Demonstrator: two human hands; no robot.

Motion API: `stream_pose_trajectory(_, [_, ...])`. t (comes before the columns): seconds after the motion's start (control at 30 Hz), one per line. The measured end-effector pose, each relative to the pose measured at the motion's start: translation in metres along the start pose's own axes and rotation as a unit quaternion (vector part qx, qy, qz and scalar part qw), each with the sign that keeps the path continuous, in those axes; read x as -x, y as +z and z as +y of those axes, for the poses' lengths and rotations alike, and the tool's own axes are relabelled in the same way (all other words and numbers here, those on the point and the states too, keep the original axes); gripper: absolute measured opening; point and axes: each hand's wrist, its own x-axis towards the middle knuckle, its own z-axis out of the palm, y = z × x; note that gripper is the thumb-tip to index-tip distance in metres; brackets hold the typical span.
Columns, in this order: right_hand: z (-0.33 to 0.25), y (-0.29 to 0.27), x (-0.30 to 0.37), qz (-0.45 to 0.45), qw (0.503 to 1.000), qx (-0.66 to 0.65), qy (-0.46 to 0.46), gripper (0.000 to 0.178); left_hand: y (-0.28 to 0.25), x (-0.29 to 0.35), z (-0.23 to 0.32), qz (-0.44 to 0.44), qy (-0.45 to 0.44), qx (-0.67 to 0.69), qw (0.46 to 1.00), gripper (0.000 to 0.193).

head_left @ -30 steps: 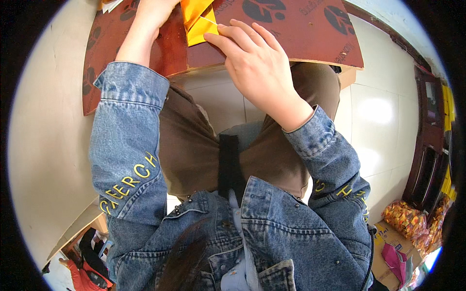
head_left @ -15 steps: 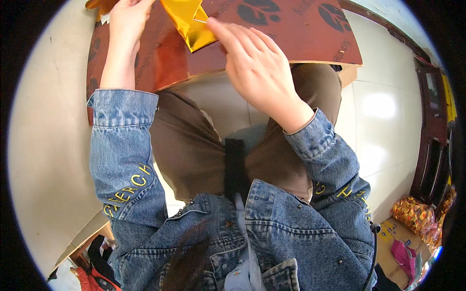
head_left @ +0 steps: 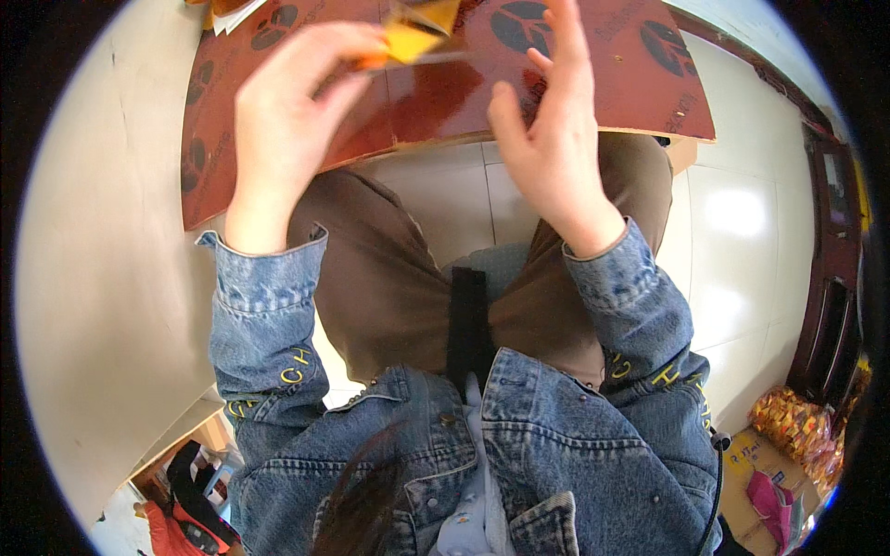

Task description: The person folds a yellow sheet of paper into a small origami shape on a reddish-brown table, then sets it aside. They then pick up a white sheet, fold it in half, and continue folding it into a rectangular shape.

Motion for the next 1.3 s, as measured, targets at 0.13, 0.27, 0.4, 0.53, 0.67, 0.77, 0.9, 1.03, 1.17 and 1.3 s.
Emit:
stream_pose_trajectory(0.13, [0.001, -0.006, -0.010, -0.015, 0.999, 0.005, 0.031, 0.075, 0.000, 0.020, 0.015, -0.110, 0.043, -0.122, 0.985, 0.022])
stream_pose_trajectory(0.27, [0.001, -0.001, -0.033, -0.050, 0.987, 0.125, -0.092, 0.051, 0.002, 0.030, 0.020, -0.078, 0.036, -0.107, 0.991, 0.024])
stream_pose_trajectory(0.4, [0.005, 0.008, -0.061, -0.133, 0.965, 0.156, -0.161, 0.028, 0.007, 0.030, 0.019, -0.067, 0.021, -0.106, 0.992, 0.023])
stream_pose_trajectory(0.53, [0.014, 0.018, -0.083, -0.218, 0.959, 0.122, -0.136, 0.029, 0.008, 0.033, 0.014, -0.062, 0.009, -0.085, 0.994, 0.023])
stream_pose_trajectory(0.67, [0.030, 0.025, -0.101, -0.261, 0.921, 0.181, -0.227, 0.028, 0.011, 0.039, 0.006, -0.063, 0.004, -0.072, 0.995, 0.025])
stream_pose_trajectory(0.77, [0.039, 0.037, -0.108, -0.301, 0.925, 0.132, -0.188, 0.029, 0.010, 0.038, 0.006, -0.064, -0.019, -0.046, 0.997, 0.035])
stream_pose_trajectory(0.9, [0.045, 0.044, -0.108, -0.299, 0.934, 0.089, -0.174, 0.029, 0.023, 0.018, 0.015, 0.019, -0.145, 0.076, 0.986, 0.037])
stream_pose_trajectory(1.03, [0.050, 0.047, -0.107, -0.301, 0.936, 0.091, -0.158, 0.032, 0.040, 0.009, 0.012, 0.112, -0.016, -0.048, 0.992, 0.044])
stream_pose_trajectory(1.17, [0.054, 0.050, -0.101, -0.277, 0.913, 0.200, -0.221, 0.043, 0.027, 0.030, -0.009, -0.059, -0.007, -0.045, 0.997, 0.035])
stream_pose_trajectory(1.3, [0.061, 0.055, -0.097, -0.248, 0.912, 0.240, -0.222, 0.049, 0.024, 0.041, -0.011, -0.067, -0.060, -0.040, 0.995, 0.035])
